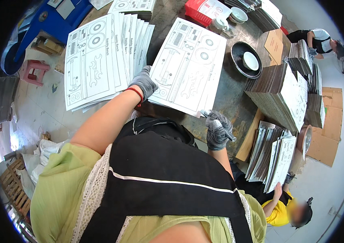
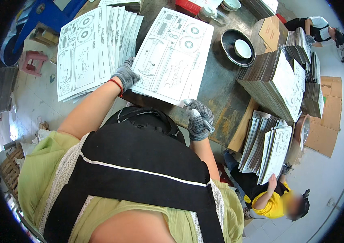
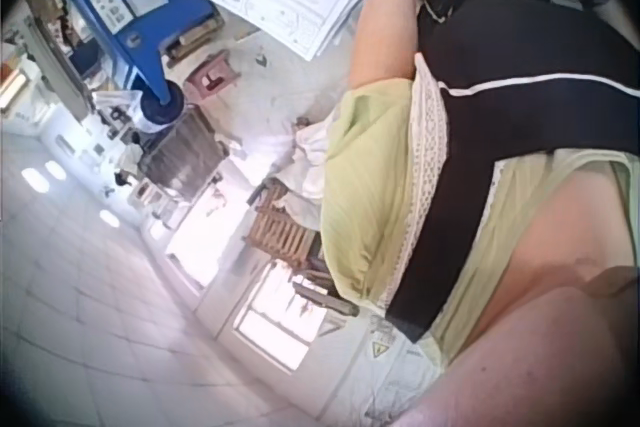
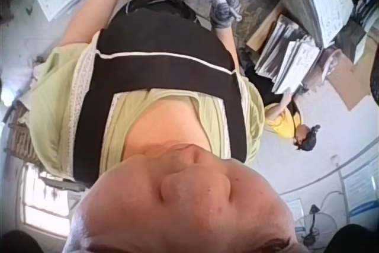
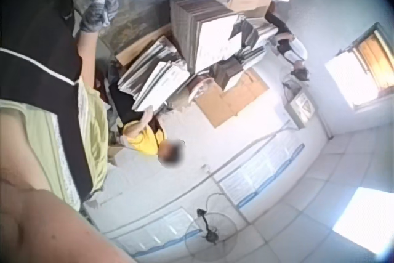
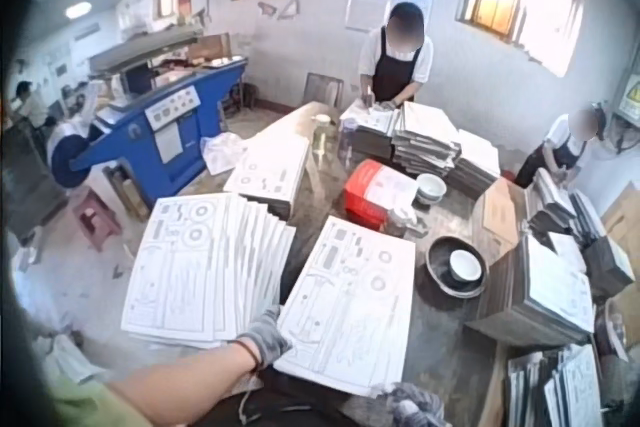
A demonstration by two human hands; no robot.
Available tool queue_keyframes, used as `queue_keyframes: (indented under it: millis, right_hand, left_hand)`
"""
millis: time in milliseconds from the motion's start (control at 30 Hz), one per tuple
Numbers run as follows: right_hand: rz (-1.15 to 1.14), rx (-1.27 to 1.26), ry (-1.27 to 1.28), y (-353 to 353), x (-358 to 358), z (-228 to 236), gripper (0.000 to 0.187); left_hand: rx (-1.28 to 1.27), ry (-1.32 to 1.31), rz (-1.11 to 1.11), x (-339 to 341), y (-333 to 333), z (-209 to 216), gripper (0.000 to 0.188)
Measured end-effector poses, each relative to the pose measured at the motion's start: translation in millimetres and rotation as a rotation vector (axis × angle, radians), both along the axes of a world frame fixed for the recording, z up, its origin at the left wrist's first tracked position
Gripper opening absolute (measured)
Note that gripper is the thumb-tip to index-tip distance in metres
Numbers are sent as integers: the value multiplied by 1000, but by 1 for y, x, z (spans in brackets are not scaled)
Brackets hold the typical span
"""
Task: The person repeatedly marks printed paper sheets with a marker, then places each marked sheet onto a growing stack. The person handles the sheets one at a time and continues the cycle throughout the clip.
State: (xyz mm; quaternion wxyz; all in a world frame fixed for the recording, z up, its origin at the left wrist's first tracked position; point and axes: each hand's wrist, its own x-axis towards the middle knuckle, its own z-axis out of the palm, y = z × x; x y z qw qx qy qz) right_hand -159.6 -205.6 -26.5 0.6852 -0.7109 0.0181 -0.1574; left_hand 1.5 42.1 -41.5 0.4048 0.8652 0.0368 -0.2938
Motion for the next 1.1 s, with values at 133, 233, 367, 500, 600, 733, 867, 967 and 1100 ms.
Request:
queue_keyframes:
  millis: [133, 233, 367, 500, 600, 733, 867, 967, 1100]
  right_hand:
    - [19, 68, -39, 2, 2, 7, 27]
    - [61, 91, -89, -2, 7, 8, 24]
    - [45, 23, -89, 2, 15, 1, 27]
    - [33, -62, -3, -4, 9, -20, 15]
    - [62, -47, 67, 6, 15, -28, 17]
    - [67, -308, 48, -8, 10, -33, 19]
    - [145, -166, 68, -1, 22, -18, 19]
    - [59, -113, 133, -3, 34, -7, 19]
    - [62, 80, 62, -2, 80, -6, 30]
  left_hand:
    - [-182, -129, 165, -9, 9, -1, 55]
    - [-938, 32, 355, -10, 34, 7, 51]
    - [-1105, -387, 488, -9, 129, 21, 48]
    - [-607, -587, 666, -4, 250, 37, 39]
    - [-205, -545, 685, -16, 378, -22, 40]
    - [584, -804, 294, -21, 233, 43, 61]
    - [-64, -755, -354, -35, 85, 56, 62]
    - [363, -596, -783, -28, -2, 26, 94]
    - [404, -479, -809, -19, -37, 1, 109]
